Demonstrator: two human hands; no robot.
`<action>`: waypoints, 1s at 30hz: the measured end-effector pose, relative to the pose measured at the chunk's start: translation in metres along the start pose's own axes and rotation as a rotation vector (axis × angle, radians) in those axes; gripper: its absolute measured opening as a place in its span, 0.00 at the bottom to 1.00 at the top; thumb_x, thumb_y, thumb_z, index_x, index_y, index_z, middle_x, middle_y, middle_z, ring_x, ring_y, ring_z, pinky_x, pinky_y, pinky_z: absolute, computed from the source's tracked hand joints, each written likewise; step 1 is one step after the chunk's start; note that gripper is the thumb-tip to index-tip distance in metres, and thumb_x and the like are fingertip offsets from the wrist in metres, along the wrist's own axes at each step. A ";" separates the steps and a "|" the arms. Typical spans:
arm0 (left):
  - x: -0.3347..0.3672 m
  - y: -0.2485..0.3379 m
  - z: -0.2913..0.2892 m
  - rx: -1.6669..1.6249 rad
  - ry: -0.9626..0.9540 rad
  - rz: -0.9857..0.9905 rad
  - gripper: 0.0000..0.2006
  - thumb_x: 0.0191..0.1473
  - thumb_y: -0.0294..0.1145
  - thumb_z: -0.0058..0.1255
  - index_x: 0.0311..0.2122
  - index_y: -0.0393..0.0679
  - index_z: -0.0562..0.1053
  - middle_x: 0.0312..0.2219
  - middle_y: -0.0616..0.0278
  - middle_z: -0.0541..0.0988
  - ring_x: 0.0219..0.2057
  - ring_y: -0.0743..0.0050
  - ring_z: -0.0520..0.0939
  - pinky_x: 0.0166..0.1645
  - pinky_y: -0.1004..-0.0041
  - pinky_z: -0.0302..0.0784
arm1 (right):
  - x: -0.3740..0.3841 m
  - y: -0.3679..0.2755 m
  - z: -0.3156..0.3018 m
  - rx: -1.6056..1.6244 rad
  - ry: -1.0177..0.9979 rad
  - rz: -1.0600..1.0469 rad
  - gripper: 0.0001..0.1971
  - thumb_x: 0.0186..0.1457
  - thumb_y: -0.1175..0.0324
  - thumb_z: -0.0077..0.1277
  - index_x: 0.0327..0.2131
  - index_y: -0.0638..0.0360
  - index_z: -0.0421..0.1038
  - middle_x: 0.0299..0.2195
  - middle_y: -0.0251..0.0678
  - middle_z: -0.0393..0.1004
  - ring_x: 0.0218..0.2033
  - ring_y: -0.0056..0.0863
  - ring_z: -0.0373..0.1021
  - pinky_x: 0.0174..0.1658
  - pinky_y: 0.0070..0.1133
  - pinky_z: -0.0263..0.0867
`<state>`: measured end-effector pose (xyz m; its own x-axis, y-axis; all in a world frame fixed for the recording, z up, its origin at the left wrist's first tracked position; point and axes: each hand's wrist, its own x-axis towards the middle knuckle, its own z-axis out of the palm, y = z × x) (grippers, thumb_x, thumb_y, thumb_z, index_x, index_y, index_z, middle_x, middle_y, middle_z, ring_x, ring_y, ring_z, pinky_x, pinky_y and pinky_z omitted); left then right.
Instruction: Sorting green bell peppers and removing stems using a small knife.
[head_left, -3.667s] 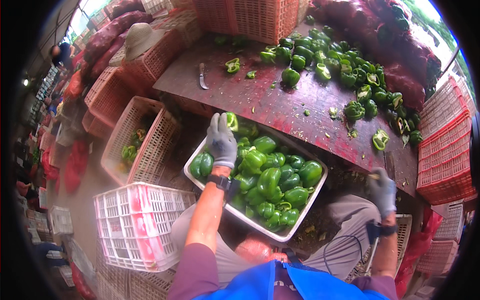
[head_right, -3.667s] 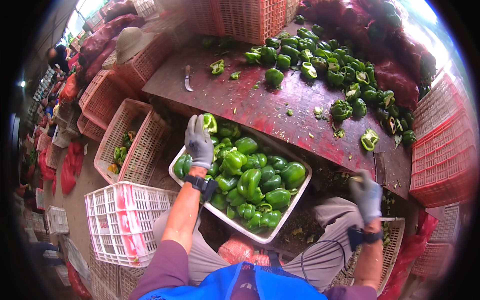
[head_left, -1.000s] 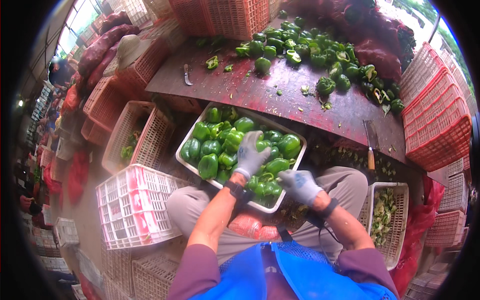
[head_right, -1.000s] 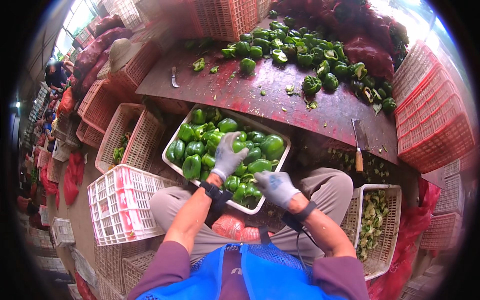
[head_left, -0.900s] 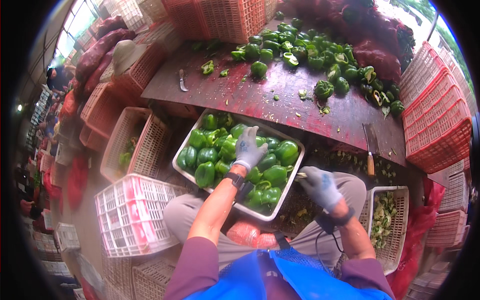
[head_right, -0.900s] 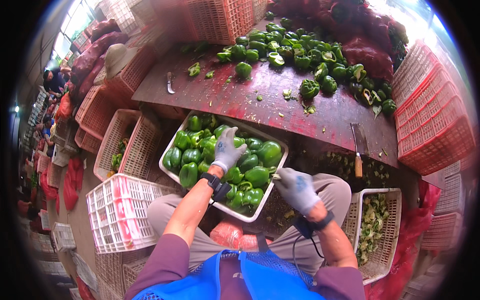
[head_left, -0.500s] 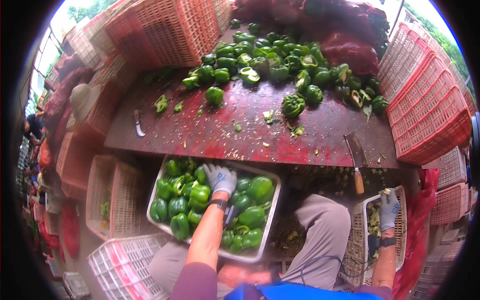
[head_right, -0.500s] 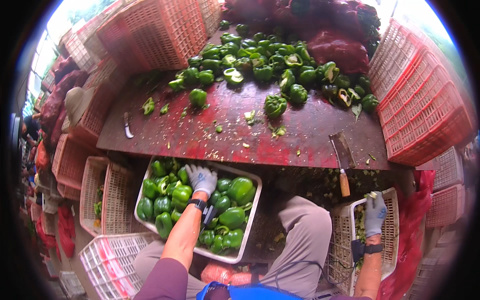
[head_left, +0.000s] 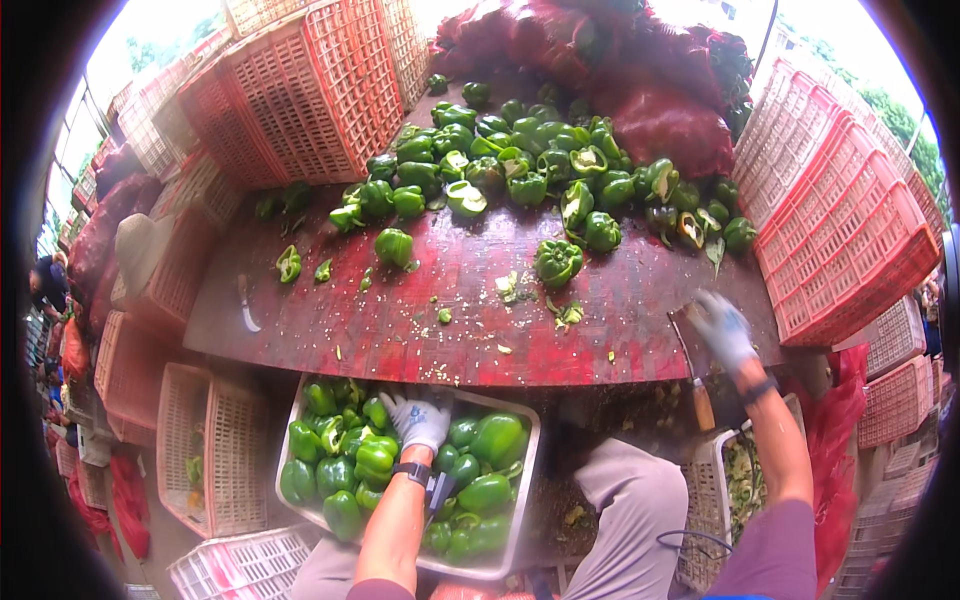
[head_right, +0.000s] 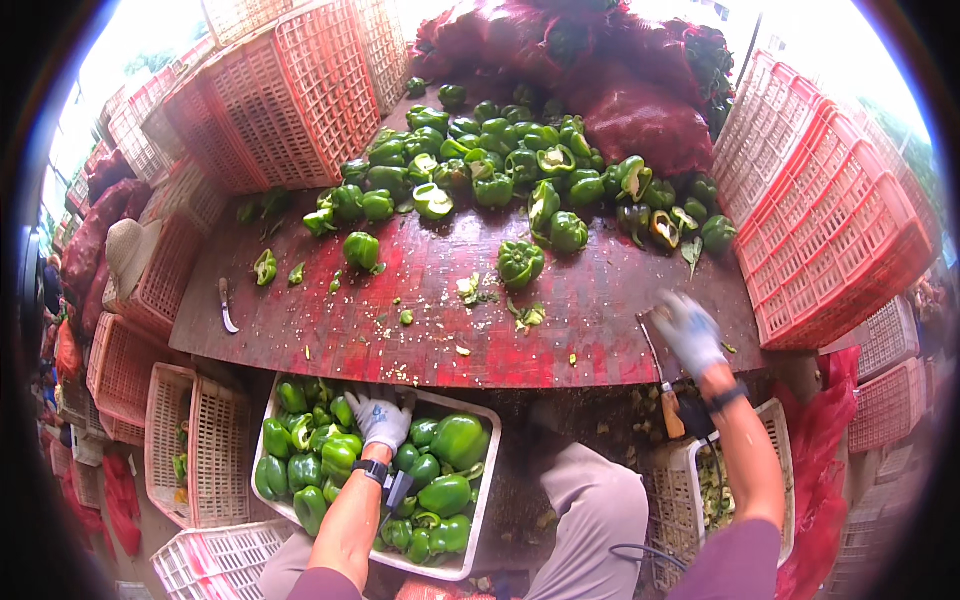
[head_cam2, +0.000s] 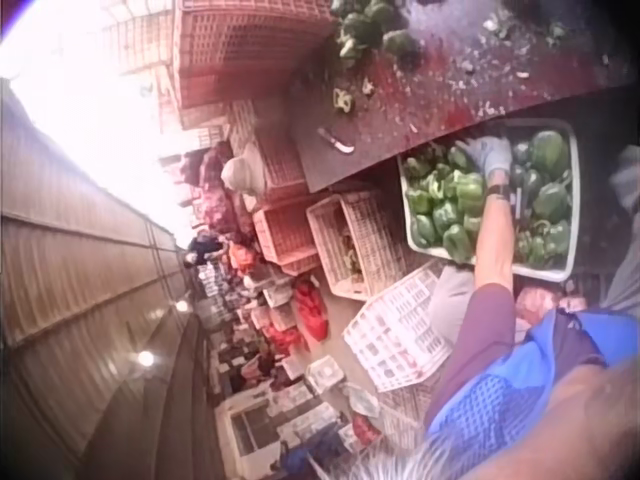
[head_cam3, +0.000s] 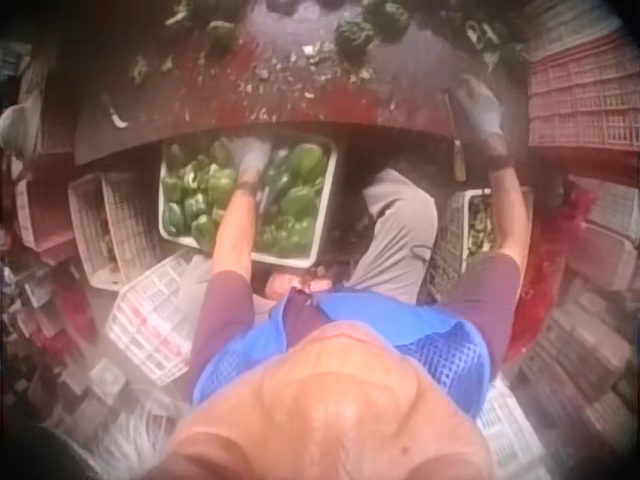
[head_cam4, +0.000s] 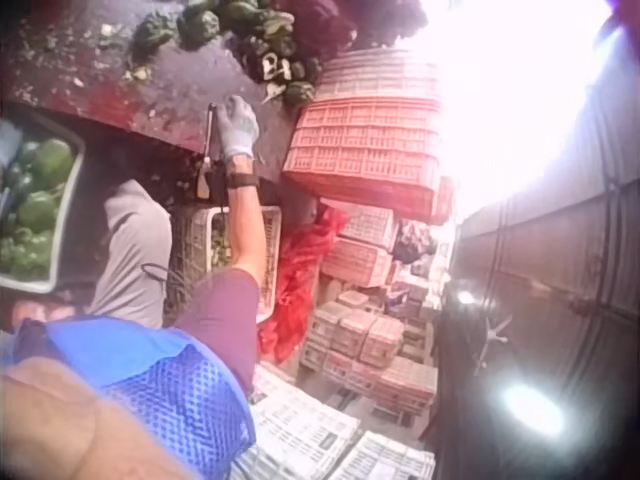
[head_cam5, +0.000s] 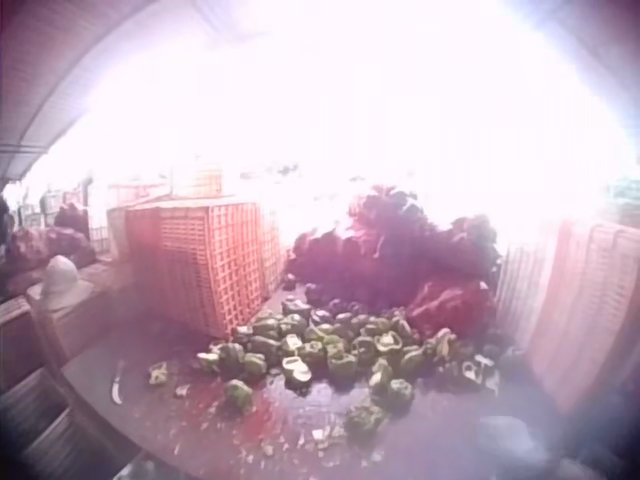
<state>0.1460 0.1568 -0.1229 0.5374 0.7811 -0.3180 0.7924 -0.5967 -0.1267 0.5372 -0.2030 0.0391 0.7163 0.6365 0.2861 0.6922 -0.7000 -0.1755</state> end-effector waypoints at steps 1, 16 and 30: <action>0.001 0.001 -0.001 0.029 -0.070 -0.015 0.38 0.65 0.66 0.30 0.73 0.54 0.60 0.73 0.56 0.56 0.74 0.34 0.50 0.74 0.36 0.27 | 0.041 -0.035 0.008 0.019 0.042 -0.074 0.17 0.60 0.61 0.52 0.52 0.50 0.74 0.47 0.47 0.77 0.50 0.47 0.74 0.52 0.38 0.70; -0.005 -0.002 0.011 -0.026 0.016 0.023 0.49 0.62 0.76 0.23 0.50 0.36 0.82 0.53 0.40 0.80 0.70 0.32 0.60 0.74 0.41 0.22 | 0.233 -0.109 0.172 -0.462 0.022 -0.201 0.12 0.61 0.64 0.49 0.45 0.49 0.78 0.43 0.40 0.79 0.48 0.38 0.75 0.46 0.39 0.69; -0.056 0.032 -0.020 -1.508 -0.026 0.142 0.23 0.65 0.51 0.49 0.54 0.43 0.76 0.49 0.52 0.80 0.49 0.56 0.79 0.52 0.55 0.72 | 0.057 -0.152 0.102 0.075 -0.034 -0.318 0.12 0.56 0.70 0.53 0.44 0.53 0.77 0.39 0.48 0.78 0.43 0.51 0.74 0.48 0.41 0.70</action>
<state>0.1467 0.0976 -0.0907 0.6406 0.7216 -0.2625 0.2903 0.0889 0.9528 0.4816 -0.0277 -0.0139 0.4652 0.8306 0.3060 0.8852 -0.4398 -0.1519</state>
